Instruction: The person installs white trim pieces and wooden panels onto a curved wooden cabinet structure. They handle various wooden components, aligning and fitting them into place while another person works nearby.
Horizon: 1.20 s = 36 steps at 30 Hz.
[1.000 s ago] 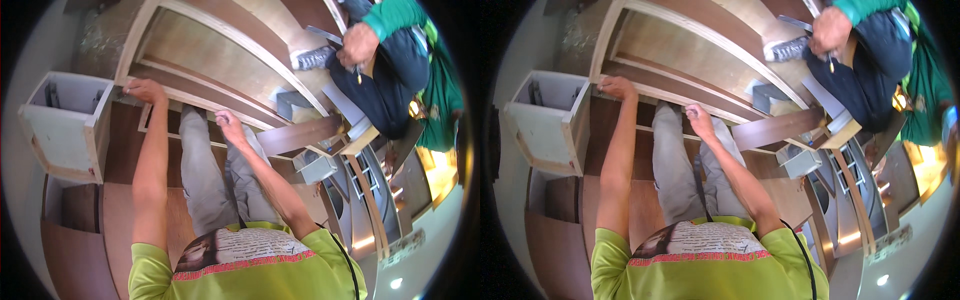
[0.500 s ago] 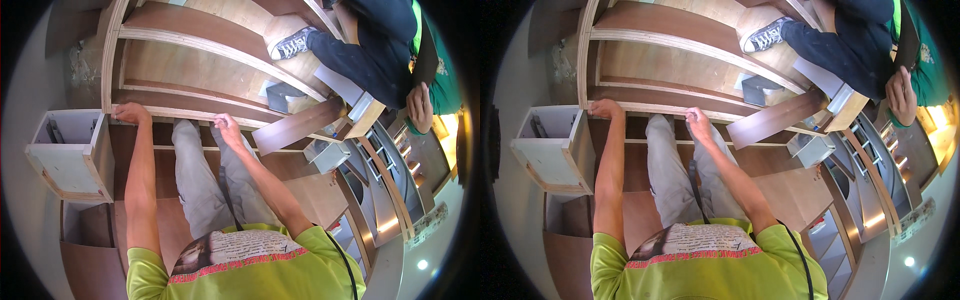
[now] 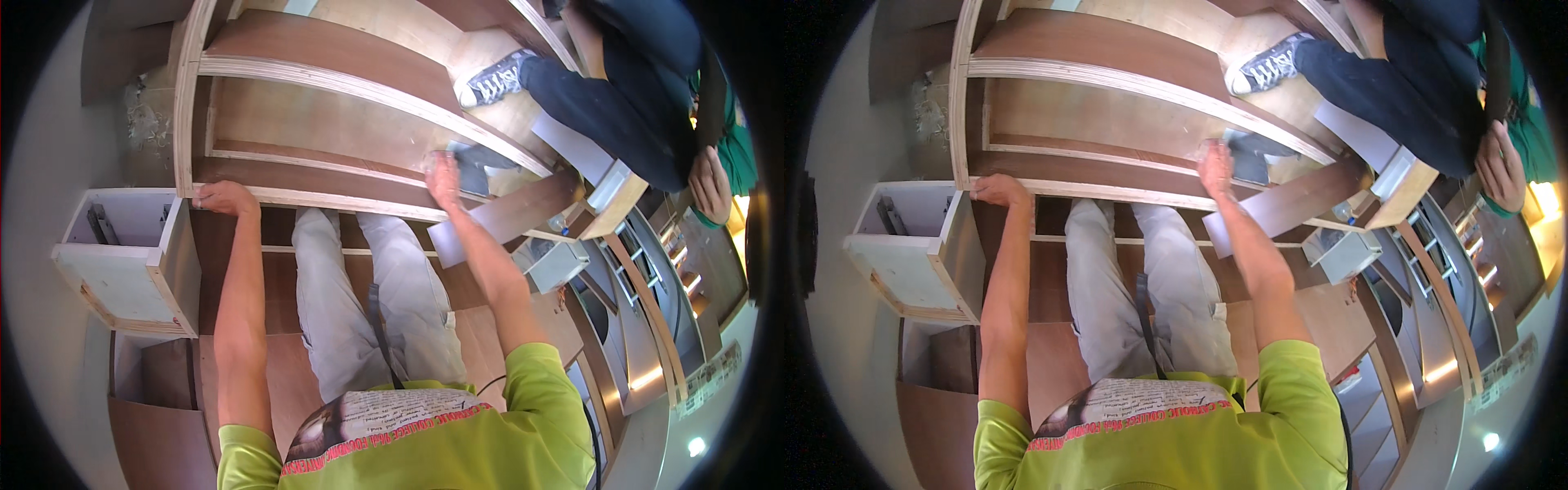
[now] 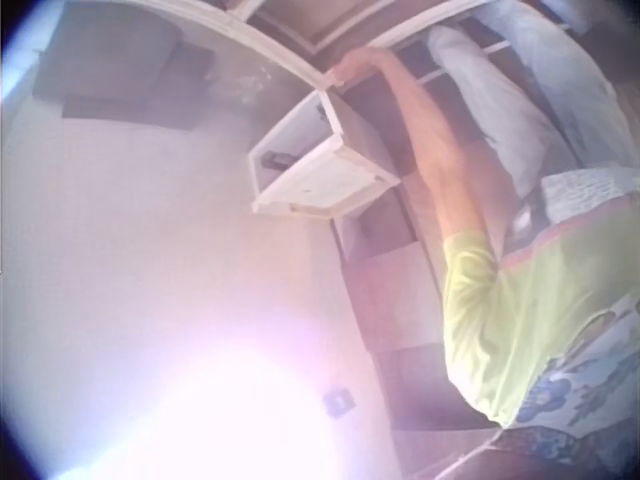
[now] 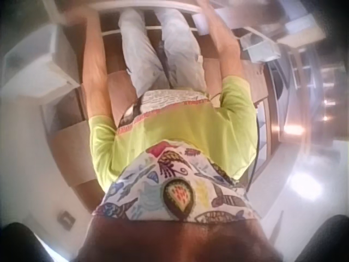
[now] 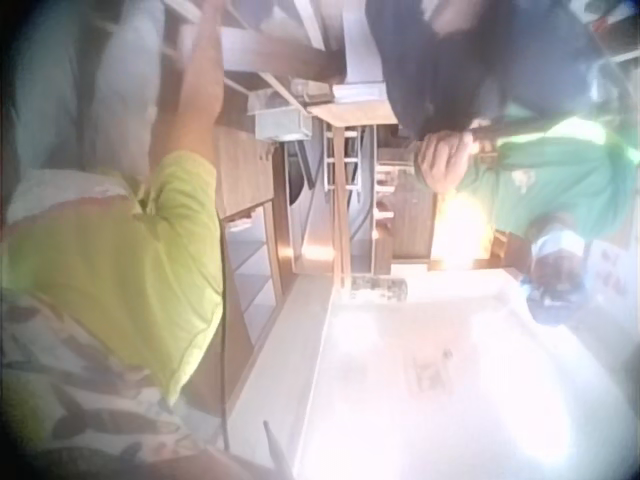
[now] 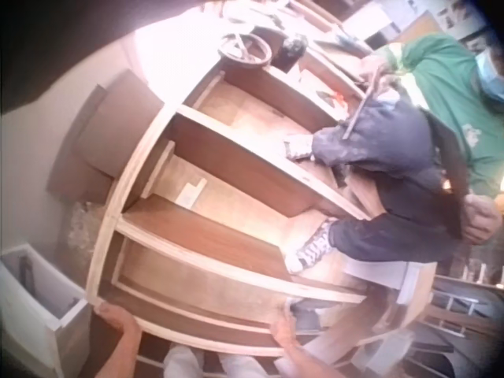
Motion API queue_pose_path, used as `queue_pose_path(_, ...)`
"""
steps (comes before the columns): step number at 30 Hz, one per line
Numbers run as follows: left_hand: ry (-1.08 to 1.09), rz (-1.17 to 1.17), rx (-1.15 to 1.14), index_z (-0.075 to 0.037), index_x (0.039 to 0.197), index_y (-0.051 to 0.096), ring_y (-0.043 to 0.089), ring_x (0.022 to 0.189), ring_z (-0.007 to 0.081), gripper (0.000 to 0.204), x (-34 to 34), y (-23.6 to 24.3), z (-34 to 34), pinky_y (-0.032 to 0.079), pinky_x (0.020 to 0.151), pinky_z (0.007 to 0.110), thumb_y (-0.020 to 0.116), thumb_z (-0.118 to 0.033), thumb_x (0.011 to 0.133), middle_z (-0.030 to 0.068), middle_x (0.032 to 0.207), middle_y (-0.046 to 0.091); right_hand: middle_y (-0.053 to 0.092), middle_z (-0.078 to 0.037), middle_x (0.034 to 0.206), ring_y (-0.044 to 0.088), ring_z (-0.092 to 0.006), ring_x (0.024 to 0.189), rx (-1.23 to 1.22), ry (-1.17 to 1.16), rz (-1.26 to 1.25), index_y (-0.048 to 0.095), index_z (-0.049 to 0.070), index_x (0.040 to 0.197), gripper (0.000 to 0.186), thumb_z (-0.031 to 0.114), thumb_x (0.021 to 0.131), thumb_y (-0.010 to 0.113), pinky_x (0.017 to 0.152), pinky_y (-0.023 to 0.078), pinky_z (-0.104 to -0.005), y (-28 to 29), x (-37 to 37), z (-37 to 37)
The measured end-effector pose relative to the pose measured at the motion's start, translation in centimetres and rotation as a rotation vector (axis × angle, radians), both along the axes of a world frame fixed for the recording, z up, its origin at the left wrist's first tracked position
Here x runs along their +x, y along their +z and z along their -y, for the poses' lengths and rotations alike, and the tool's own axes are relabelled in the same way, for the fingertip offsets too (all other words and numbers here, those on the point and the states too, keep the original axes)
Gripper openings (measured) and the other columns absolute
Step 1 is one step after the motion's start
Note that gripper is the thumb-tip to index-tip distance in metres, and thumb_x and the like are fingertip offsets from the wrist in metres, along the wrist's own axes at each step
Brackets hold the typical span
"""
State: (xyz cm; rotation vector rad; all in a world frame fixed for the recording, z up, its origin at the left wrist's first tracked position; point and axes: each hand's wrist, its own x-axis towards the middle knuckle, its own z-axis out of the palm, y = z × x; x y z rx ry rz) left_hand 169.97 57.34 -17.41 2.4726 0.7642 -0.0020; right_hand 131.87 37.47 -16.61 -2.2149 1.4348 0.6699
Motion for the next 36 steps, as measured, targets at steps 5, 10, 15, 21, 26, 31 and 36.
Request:
queue_pose_path(5, -0.051, 0.036, 0.008, 0.016, 0.124, 0.03, 0.045, 0.109, 0.0455, 0.048, -0.4, -0.3, 0.4, 0.038, 0.093, 0.045, 0.028, -0.024, 0.096, 0.0382, 0.118, 0.042, 0.049, -0.014, 0.117, 0.044, -0.0304, 0.112, -0.039, 0.219, -0.228, 0.046, 0.009, 0.117, 0.048, 0.017, 0.073, 0.064, 0.09, 0.036, -0.0452, -1.8, -2.2, 5.1)
queue_pose_path(10, -0.046, -0.008, -0.022, 0.016, 0.124, 0.03, 0.044, 0.111, 0.0451, 0.048, -0.3, 0.3, 0.6, 0.037, 0.093, 0.044, 0.028, -0.023, 0.096, 0.0383, 0.12, 0.04, 0.05, -0.009, 0.115, 0.042, -0.0254, 0.115, -0.122, 0.319, -0.326, 0.046, 0.008, 0.118, 0.052, 0.021, 0.071, 0.065, 0.09, 0.031, -0.047, -3.9, -3.6, 4.8)
queue_pose_path(15, -0.289, 0.17, 0.355, 0.011, 0.116, 0.044, 0.05, 0.106, 0.0364, 0.037, -1.7, -5.2, -6.1, 0.038, 0.088, 0.038, 0.036, -0.016, 0.092, 0.0274, 0.115, 0.05, 0.05, -0.007, 0.121, 0.045, -0.0229, 0.113, -0.098, 0.326, -0.428, 0.045, 0.011, 0.121, 0.054, 0.024, 0.072, 0.065, 0.089, 0.033, -0.0457, -4.9, -2.3, 5.4)
queue_pose_path(21, -0.061, 0.115, 0.021, 0.01, 0.11, 0.039, 0.052, 0.092, 0.0452, 0.035, 0.1, -0.7, 0.1, 0.039, 0.078, 0.046, 0.032, -0.02, 0.095, 0.0338, 0.097, 0.052, 0.053, -0.007, 0.118, 0.05, -0.0246, 0.107, -0.037, 0.305, -0.511, 0.044, 0.013, 0.12, 0.054, 0.021, 0.071, 0.062, 0.083, 0.036, -0.0461, -4.2, -2.4, 4.5)
queue_pose_path(26, -0.042, 0.066, -0.018, 0.009, 0.113, 0.038, 0.049, 0.094, 0.046, 0.037, 0.4, 0.9, 0.4, 0.035, 0.079, 0.046, 0.03, -0.024, 0.096, 0.0341, 0.1, 0.051, 0.052, -0.006, 0.113, 0.05, -0.0239, 0.104, -0.042, 0.447, -0.569, 0.045, 0.013, 0.112, 0.04, 0.018, 0.074, 0.059, 0.081, 0.037, -0.0456, -2.9, -2.3, 4.1)
queue_pose_path(31, -0.021, 0.083, -0.051, 0.003, 0.106, 0.04, 0.05, 0.087, 0.0446, 0.029, 0.4, 1.2, 0.5, 0.036, 0.076, 0.046, 0.031, -0.022, 0.095, 0.0284, 0.091, 0.052, 0.049, -0.007, 0.116, 0.048, -0.0248, 0.106, -0.057, 0.534, -0.606, 0.044, 0.015, 0.116, 0.046, 0.024, 0.075, 0.061, 0.082, 0.037, -0.0467, -2.8, -3.3, 4.5)
queue_pose_path(36, 0.014, 0.075, -0.052, 0.006, 0.114, 0.039, 0.053, 0.088, 0.0429, 0.037, 0.1, 0.6, 0.3, 0.039, 0.077, 0.045, 0.034, -0.025, 0.095, 0.029, 0.097, 0.053, 0.048, -0.006, 0.119, 0.047, -0.026, 0.109, 0.001, 0.6, -0.577, 0.045, 0.017, 0.117, 0.048, 0.03, 0.075, 0.064, 0.083, 0.038, -0.0454, -3.1, -4.1, 5.3)
